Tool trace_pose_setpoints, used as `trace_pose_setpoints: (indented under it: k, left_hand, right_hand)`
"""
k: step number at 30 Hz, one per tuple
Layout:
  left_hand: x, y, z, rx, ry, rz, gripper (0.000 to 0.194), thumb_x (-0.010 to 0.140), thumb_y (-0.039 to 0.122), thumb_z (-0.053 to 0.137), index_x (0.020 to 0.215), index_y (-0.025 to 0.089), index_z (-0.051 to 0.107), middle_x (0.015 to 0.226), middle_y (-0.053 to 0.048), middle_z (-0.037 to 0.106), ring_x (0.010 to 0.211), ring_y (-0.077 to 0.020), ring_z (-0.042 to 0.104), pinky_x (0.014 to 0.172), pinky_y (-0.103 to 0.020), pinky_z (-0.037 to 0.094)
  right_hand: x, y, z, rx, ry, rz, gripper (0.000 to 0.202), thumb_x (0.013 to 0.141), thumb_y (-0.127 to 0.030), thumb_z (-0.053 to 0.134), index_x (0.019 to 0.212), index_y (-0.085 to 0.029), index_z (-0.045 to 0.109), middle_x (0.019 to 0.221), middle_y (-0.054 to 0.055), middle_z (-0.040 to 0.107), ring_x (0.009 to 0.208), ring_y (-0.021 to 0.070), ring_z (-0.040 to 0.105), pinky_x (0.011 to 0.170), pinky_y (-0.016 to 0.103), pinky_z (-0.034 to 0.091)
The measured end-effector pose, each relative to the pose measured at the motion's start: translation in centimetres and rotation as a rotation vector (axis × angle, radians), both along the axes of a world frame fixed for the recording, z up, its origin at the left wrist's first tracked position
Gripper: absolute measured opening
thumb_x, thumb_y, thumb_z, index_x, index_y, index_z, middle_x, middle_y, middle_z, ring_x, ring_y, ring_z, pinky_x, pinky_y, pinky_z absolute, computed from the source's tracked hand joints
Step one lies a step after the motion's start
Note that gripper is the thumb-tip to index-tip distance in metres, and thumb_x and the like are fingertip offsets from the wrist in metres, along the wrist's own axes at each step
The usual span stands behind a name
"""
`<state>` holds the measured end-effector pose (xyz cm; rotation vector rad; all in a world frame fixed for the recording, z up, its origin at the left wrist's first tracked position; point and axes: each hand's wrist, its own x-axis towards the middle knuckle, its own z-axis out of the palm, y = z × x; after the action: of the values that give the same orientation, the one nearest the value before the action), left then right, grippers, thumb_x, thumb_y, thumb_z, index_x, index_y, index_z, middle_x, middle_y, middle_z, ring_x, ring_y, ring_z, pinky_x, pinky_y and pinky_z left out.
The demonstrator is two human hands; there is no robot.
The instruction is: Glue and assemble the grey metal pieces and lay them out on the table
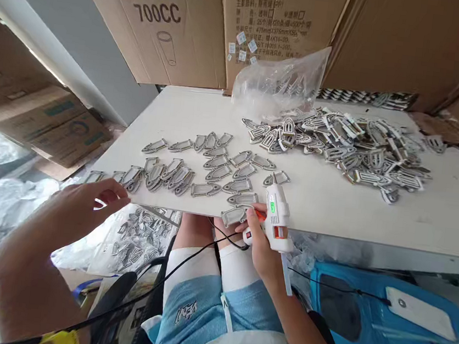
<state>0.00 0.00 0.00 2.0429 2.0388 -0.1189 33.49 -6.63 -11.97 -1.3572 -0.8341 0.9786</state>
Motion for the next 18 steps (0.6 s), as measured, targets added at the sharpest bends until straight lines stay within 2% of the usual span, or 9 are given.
trace_pose_setpoints:
  k: [4, 8, 12, 15, 18]
  left_hand:
    - [1.5, -0.1, 0.6, 0.091, -0.061, -0.060, 0.033, 0.106, 0.045, 0.041, 0.098, 0.024, 0.066, 0.090, -0.004, 0.074, 0.080, -0.0240, 0.063, 0.074, -0.036, 0.042]
    - [4.1, -0.4, 0.5, 0.171, -0.229, -0.175, 0.041, 0.107, 0.053, 0.044, 0.084, 0.023, 0.061, 0.073, 0.000, 0.067, 0.069, -0.0202, 0.060, 0.069, -0.034, 0.041]
    - [8.0, -1.2, -0.6, 0.094, -0.570, -0.352, 0.021, 0.105, 0.045, 0.057, 0.108, 0.025, 0.066, 0.096, -0.001, 0.073, 0.085, -0.0190, 0.068, 0.073, -0.031, 0.049]
    - [10.5, -1.9, -1.7, -0.003, -0.724, -0.453, 0.023, 0.106, 0.042, 0.057, 0.121, 0.026, 0.065, 0.112, -0.004, 0.072, 0.091, -0.0182, 0.070, 0.080, -0.031, 0.054]
    - [12.1, -2.4, -2.5, -0.058, -0.739, -0.508, 0.031, 0.108, 0.042, 0.053, 0.134, 0.026, 0.062, 0.118, -0.007, 0.072, 0.093, -0.0203, 0.070, 0.083, -0.034, 0.054]
  right_hand:
    - [-0.2, 0.2, 0.0, -0.008, -0.020, 0.002, 0.038, 0.095, -0.055, 0.073, 0.111, -0.021, 0.065, 0.073, 0.000, 0.073, 0.063, 0.0191, 0.072, 0.061, 0.030, 0.056]
    - [-0.1, 0.1, 0.3, -0.002, -0.030, 0.017, 0.034, 0.096, -0.053, 0.072, 0.109, -0.022, 0.067, 0.071, 0.000, 0.073, 0.065, 0.0187, 0.072, 0.063, 0.030, 0.057]
    - [0.0, -0.1, 0.6, 0.002, -0.001, 0.039, 0.034, 0.095, -0.053, 0.072, 0.109, -0.022, 0.068, 0.074, 0.000, 0.073, 0.068, 0.0191, 0.073, 0.064, 0.030, 0.058]
    - [0.0, -0.2, 0.8, -0.016, 0.031, 0.068, 0.034, 0.096, -0.054, 0.072, 0.111, -0.023, 0.068, 0.078, 0.001, 0.073, 0.070, 0.0198, 0.073, 0.061, 0.029, 0.056]
    - [-0.1, -0.3, 1.3, -0.010, 0.028, 0.104, 0.034, 0.096, -0.053, 0.071, 0.113, -0.024, 0.069, 0.091, 0.004, 0.076, 0.077, 0.0210, 0.073, 0.069, 0.033, 0.059]
